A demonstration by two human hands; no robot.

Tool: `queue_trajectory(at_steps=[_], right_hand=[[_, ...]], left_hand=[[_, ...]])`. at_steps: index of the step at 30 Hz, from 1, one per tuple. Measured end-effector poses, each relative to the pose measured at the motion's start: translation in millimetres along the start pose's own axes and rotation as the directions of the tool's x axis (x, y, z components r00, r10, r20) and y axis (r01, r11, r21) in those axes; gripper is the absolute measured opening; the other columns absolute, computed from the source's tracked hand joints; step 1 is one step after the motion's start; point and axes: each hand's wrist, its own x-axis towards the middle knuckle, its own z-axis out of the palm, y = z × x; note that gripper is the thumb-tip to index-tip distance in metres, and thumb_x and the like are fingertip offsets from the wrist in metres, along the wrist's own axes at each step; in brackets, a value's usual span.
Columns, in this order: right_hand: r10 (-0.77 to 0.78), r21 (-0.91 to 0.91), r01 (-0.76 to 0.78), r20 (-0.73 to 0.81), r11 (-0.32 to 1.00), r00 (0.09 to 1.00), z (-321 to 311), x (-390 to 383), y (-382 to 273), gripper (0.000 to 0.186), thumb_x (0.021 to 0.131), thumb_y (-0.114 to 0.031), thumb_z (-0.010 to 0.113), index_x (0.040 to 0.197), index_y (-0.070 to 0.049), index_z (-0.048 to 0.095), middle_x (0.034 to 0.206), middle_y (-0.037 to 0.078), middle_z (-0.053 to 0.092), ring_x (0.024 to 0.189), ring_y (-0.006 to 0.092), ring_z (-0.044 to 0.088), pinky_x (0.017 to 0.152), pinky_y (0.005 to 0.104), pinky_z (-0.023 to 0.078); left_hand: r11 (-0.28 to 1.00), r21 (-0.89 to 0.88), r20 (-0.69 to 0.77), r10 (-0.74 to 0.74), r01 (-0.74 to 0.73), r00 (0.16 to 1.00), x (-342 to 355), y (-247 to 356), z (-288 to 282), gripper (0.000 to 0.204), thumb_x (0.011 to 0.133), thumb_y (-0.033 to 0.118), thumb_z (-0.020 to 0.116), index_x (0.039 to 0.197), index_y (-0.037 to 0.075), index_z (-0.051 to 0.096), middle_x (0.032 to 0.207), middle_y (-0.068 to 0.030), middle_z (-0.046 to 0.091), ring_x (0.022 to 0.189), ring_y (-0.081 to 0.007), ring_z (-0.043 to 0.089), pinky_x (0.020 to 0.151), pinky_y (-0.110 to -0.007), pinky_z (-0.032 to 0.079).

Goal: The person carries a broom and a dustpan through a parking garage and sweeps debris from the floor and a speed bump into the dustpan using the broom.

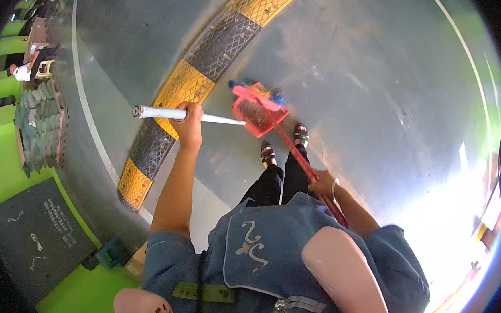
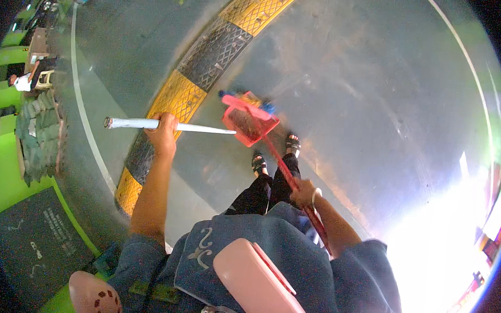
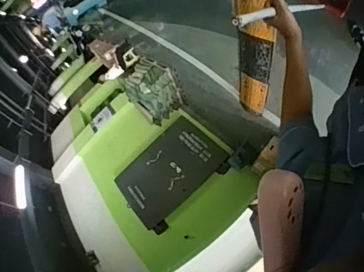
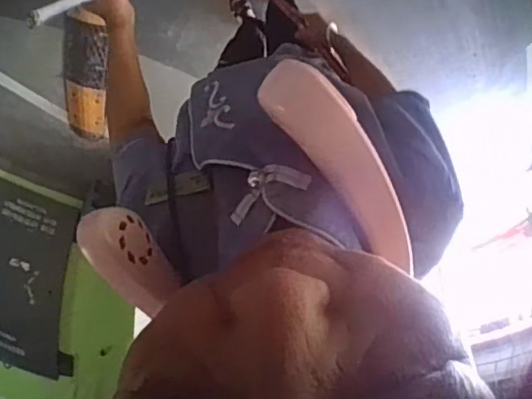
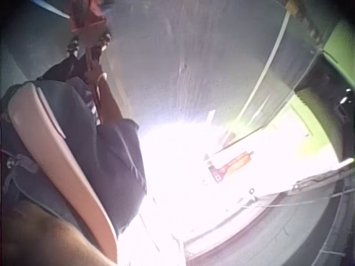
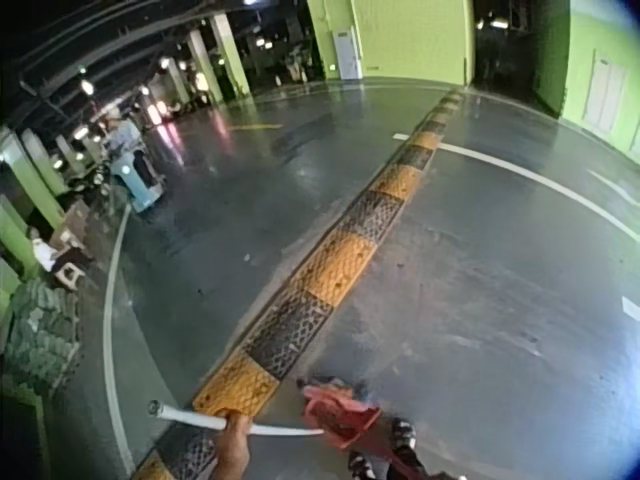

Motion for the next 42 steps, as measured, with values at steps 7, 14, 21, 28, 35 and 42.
queue_trajectory(at_steps=[7, 14, 21, 28, 35, 42], right_hand=[[-0.012, 0.174, 0.056, -0.245, 0.983, 0.969, 19.7, -72.3, -5.5, 0.049, 0.062, -0.009, 0.053, 0.110, -0.012, 0.042, 0.057, 0.007, 0.052, 0.049, 0.0122, 0.049, 0.048, 0.0249, 0.043], [0.118, 0.385, -0.049, -0.157, 0.922, 0.981, 16.9, -18.8, -37.4, 0.034, 0.060, -0.001, 0.050, 0.092, -0.011, 0.048, 0.048, 0.001, 0.040, 0.034, 0.0122, 0.040, 0.031, 0.0270, 0.035], [-0.071, 0.327, 0.063, 0.014, 0.943, 0.997, 32.6, -65.2, -42.2, 0.033, 0.059, -0.007, 0.053, 0.091, -0.008, 0.047, 0.051, 0.004, 0.043, 0.038, 0.0118, 0.045, 0.033, 0.0267, 0.038], [0.075, -0.097, -0.092, -0.165, 0.991, 0.983, 2.5, -14.8, -46.9, 0.047, 0.068, -0.009, 0.045, 0.113, -0.016, 0.034, 0.057, 0.011, 0.050, 0.044, 0.0203, 0.052, 0.038, 0.0322, 0.043], [0.208, -0.558, -0.324, -0.263, 0.764, 0.942, -57.5, 40.4, 31.2, 0.042, 0.078, -0.021, 0.039, 0.118, -0.025, 0.025, 0.096, 0.011, 0.052, 0.091, 0.0240, 0.050, 0.072, 0.0399, 0.042], [0.427, -0.551, -0.640, -0.477, 0.535, 0.768, -159.4, -104.4, 153.9, 0.037, 0.077, -0.019, 0.039, 0.113, -0.028, 0.033, 0.098, 0.007, 0.051, 0.091, 0.0246, 0.049, 0.075, 0.0359, 0.040]], left_hand=[[0.993, -0.090, 0.018, -0.079, 0.081, 0.997, -0.3, 4.3, -41.8, 0.019, 0.066, -0.003, 0.048, 0.051, 0.004, 0.037, 0.047, -0.0005, 0.038, 0.043, -0.0071, 0.035, 0.041, -0.020, 0.028], [0.999, 0.017, 0.065, -0.053, 0.052, 0.996, -20.8, 1.6, -56.1, 0.016, 0.069, 0.000, 0.046, 0.054, 0.002, 0.040, 0.051, -0.0013, 0.040, 0.049, -0.0072, 0.037, 0.046, -0.019, 0.030], [0.995, 0.043, -0.069, -0.082, 0.085, 0.994, -20.3, 7.3, -56.9, 0.015, 0.067, 0.000, 0.047, 0.054, 0.002, 0.039, 0.050, -0.0009, 0.040, 0.048, -0.0076, 0.038, 0.046, -0.020, 0.031], [0.996, 0.067, -0.224, -0.042, 0.058, 0.974, -49.1, -2.4, -97.5, 0.011, 0.066, -0.001, 0.049, 0.062, 0.004, 0.040, 0.056, -0.0010, 0.041, 0.053, -0.0101, 0.040, 0.050, -0.022, 0.035], [0.975, 0.190, -0.172, 0.150, -0.117, 0.974, -75.1, 26.5, -116.2, 0.013, 0.062, -0.005, 0.048, 0.056, 0.003, 0.040, 0.052, -0.0027, 0.037, 0.047, -0.0125, 0.038, 0.047, -0.025, 0.037], [0.997, 0.068, -0.190, 0.047, -0.034, 0.981, -82.6, 48.8, -80.4, 0.017, 0.061, -0.005, 0.043, 0.050, 0.004, 0.034, 0.045, -0.0030, 0.032, 0.040, -0.0115, 0.031, 0.045, -0.025, 0.034]])
